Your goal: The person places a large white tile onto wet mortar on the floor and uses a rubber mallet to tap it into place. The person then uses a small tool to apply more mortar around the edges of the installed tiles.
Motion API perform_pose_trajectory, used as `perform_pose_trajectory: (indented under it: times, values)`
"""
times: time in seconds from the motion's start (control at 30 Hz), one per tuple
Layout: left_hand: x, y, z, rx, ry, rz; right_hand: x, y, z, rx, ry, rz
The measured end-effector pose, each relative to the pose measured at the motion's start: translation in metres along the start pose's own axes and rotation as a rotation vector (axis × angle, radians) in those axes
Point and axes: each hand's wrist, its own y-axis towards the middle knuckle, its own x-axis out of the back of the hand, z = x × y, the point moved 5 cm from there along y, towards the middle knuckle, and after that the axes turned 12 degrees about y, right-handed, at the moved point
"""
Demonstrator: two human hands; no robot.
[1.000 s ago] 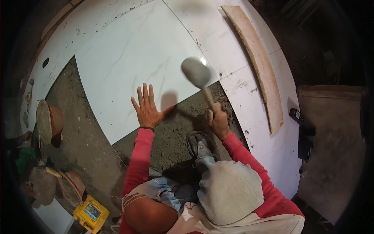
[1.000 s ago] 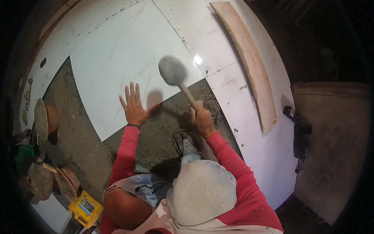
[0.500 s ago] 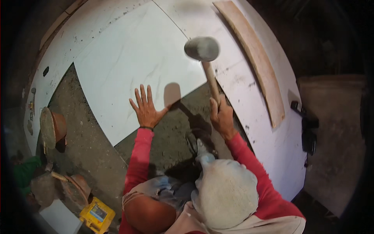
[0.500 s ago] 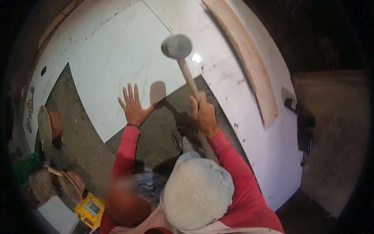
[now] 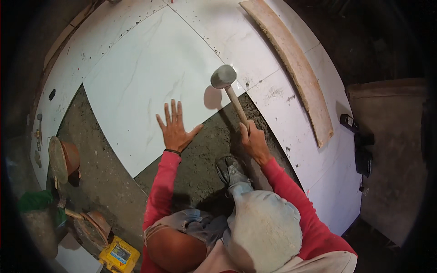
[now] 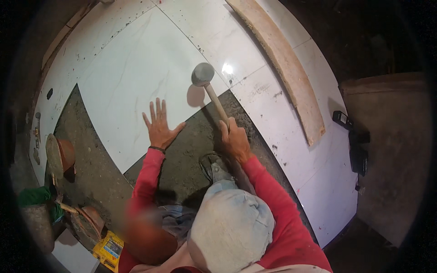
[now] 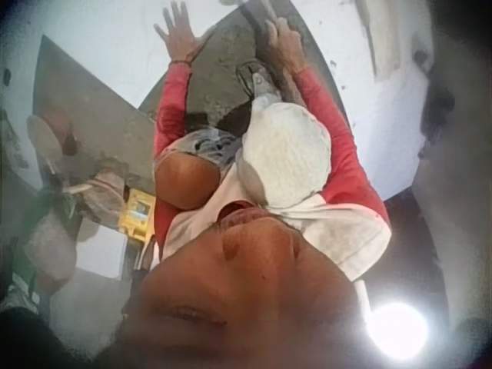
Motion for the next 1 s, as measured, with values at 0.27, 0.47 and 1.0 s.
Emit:
perform_pose_trajectory:
  times: [0.27, 0.47, 1.0]
  values:
    - [-0.002, 0.026, -0.032, -0.019, 0.038, 0.011, 0.015, 0.002, -0.002, -0.048, -0.036, 0.012]
    - [0.001, 0.025, -0.036, -0.025, 0.016, 0.019, 0.016, -0.001, -0.015, 0.011, -0.003, 0.006]
    - [0.002, 0.024, -0.037, -0.045, 0.002, 0.041, 0.01, 0.01, -0.014, -0.024, -0.072, 0.053]
